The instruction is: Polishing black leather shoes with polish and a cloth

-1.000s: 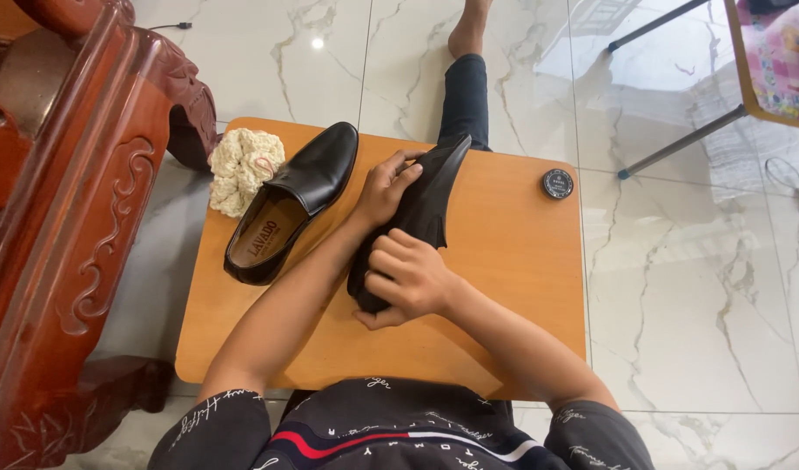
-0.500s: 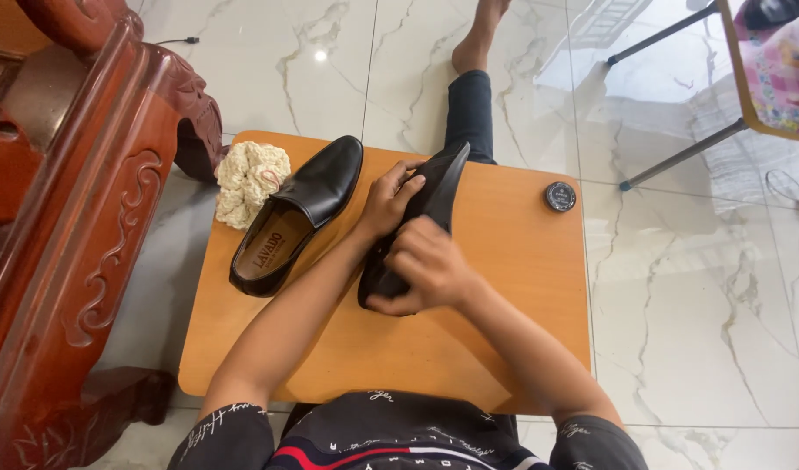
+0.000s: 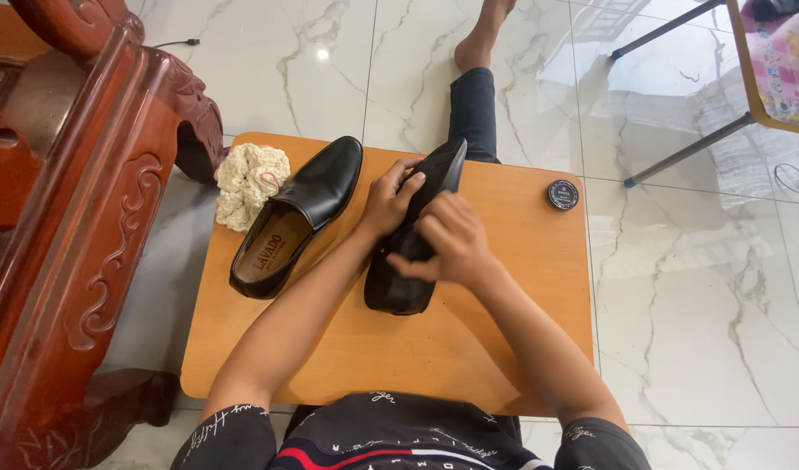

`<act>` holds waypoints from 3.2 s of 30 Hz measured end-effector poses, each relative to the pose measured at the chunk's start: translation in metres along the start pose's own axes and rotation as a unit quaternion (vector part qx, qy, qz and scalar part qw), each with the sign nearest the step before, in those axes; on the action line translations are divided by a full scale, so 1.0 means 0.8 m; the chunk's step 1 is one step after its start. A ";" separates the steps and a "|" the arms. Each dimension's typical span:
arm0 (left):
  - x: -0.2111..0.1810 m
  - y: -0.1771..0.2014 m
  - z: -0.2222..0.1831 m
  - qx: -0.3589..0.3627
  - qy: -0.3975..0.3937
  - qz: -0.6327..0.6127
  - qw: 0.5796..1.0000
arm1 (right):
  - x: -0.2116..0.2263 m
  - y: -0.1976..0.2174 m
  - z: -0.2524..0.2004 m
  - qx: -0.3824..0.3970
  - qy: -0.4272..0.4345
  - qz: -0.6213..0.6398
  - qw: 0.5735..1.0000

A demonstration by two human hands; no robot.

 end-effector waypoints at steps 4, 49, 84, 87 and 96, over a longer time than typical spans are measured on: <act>-0.007 0.002 -0.002 -0.007 0.001 0.011 1.000 | -0.013 0.009 0.003 -0.016 -0.049 -0.001 0.999; -0.009 0.011 -0.004 -0.059 0.002 -0.009 0.998 | -0.081 -0.017 -0.077 -0.057 -0.181 0.060 0.980; -0.042 -0.006 0.002 0.237 -0.138 -0.210 0.938 | -0.087 -0.027 -0.079 -0.049 -0.200 0.172 0.963; -0.039 -0.007 0.000 0.240 -0.136 -0.212 0.938 | -0.085 -0.026 -0.078 -0.044 -0.199 0.142 0.969; -0.041 -0.008 0.000 0.233 -0.129 -0.209 0.941 | -0.103 -0.041 -0.099 -0.044 -0.265 0.222 0.937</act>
Point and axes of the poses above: each hand's wrist, its own z-axis towards the middle knuckle, its own y-axis out of the back of the hand, x = y × z, the point moved 7 cm from there along z, towards the middle knuckle, and after that the axes turned 13 degrees about x, right-handed, at the moved point
